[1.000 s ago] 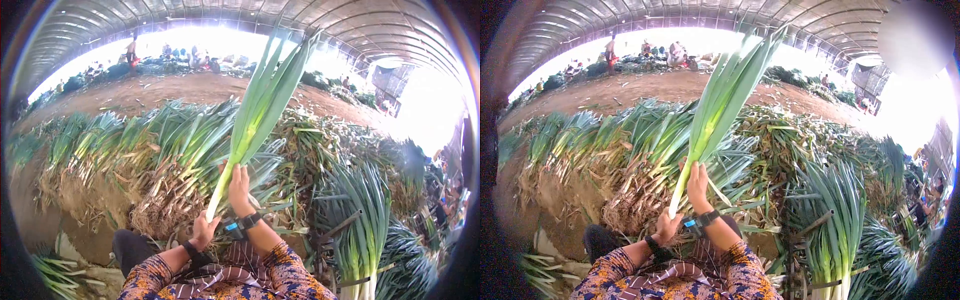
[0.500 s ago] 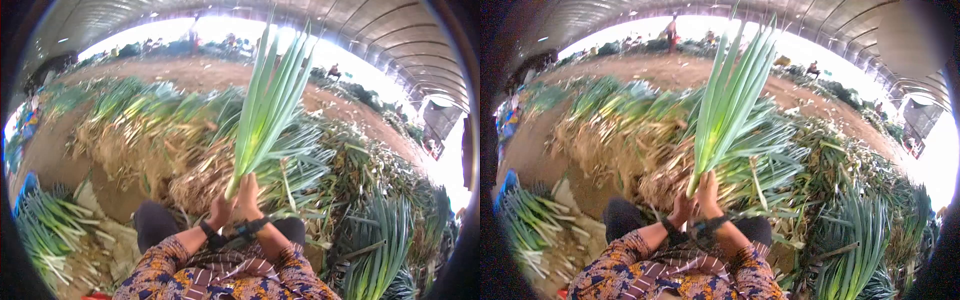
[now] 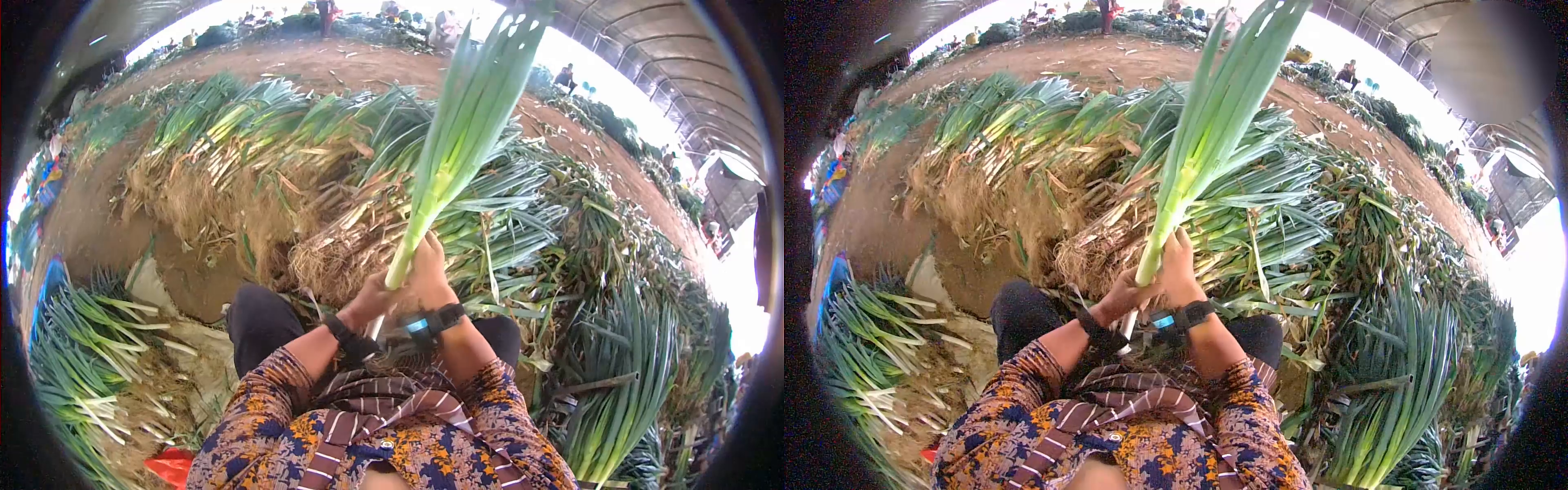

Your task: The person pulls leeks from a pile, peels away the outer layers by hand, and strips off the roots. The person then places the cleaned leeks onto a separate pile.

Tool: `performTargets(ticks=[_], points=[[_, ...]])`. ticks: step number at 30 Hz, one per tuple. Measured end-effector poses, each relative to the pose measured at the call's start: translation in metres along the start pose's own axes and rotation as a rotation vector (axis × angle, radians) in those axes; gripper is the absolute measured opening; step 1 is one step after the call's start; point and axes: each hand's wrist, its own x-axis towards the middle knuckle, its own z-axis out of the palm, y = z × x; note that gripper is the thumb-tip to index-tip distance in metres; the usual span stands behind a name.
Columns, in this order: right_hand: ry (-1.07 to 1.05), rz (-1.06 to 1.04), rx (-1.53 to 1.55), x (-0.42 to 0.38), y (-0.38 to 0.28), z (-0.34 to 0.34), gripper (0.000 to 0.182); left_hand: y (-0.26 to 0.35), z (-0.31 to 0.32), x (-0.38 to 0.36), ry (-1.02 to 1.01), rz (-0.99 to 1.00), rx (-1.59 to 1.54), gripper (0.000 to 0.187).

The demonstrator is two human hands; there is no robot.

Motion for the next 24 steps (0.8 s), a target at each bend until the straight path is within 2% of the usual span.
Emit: performTargets(ticks=[1, 3, 5, 6, 8, 9, 10, 12, 13, 14, 16, 17, 19, 24], points=[[-0.081, -0.109, -0.091, 0.002, 0.007, -0.005, 0.019, 0.006, 0.000, 0.000, -0.037, 0.008, -0.013, 0.010], [-0.028, 0.243, 0.220, -0.006, -0.020, 0.006, 0.016, 0.021, -0.005, 0.001, -0.161, -0.158, -0.105, 0.011], [-0.089, 0.194, 0.264, 0.002, 0.003, -0.011, 0.016, 0.036, -0.004, -0.005, -0.273, -0.292, -0.303, 0.014], [-0.142, 0.164, 0.291, 0.005, 0.004, -0.007, 0.016, 0.023, -0.015, 0.001, -0.346, -0.278, -0.304, 0.014], [-0.095, 0.059, 0.014, -0.003, -0.011, -0.001, 0.018, 0.015, -0.027, 0.011, -0.434, -0.266, -0.284, 0.017], [-0.053, -0.019, 0.053, 0.001, -0.007, -0.001, 0.017, 0.026, -0.028, 0.011, -0.399, -0.293, -0.113, 0.022], [-0.007, -0.091, 0.092, 0.005, -0.002, -0.002, 0.017, 0.033, -0.016, 0.009, -0.293, -0.234, -0.217, 0.033], [0.163, -0.071, 0.005, 0.001, -0.011, 0.009, 0.020, 0.007, -0.011, 0.018, -0.147, 0.011, -0.141, 0.045], [0.182, -0.147, -0.075, 0.010, 0.001, 0.001, 0.021, -0.007, -0.010, 0.022, -0.152, 0.046, -0.235, 0.057], [0.206, -0.202, -0.189, 0.016, 0.010, -0.004, 0.022, -0.019, -0.011, 0.023, -0.095, 0.076, -0.176, 0.057], [0.264, -0.305, -0.420, 0.021, 0.023, -0.012, 0.023, -0.013, -0.007, 0.017, -0.034, 0.153, -0.214, 0.045], [0.260, -0.299, -0.347, 0.016, 0.016, -0.006, 0.026, -0.013, -0.008, 0.017, -0.022, 0.190, -0.165, 0.045], [0.302, -0.286, -0.416, 0.013, 0.012, -0.002, 0.027, -0.012, -0.010, 0.017, -0.002, 0.257, -0.070, 0.047], [0.398, -0.192, -0.305, 0.018, 0.034, -0.011, 0.028, -0.013, -0.008, 0.014, 0.033, 0.189, -0.084, 0.045]])
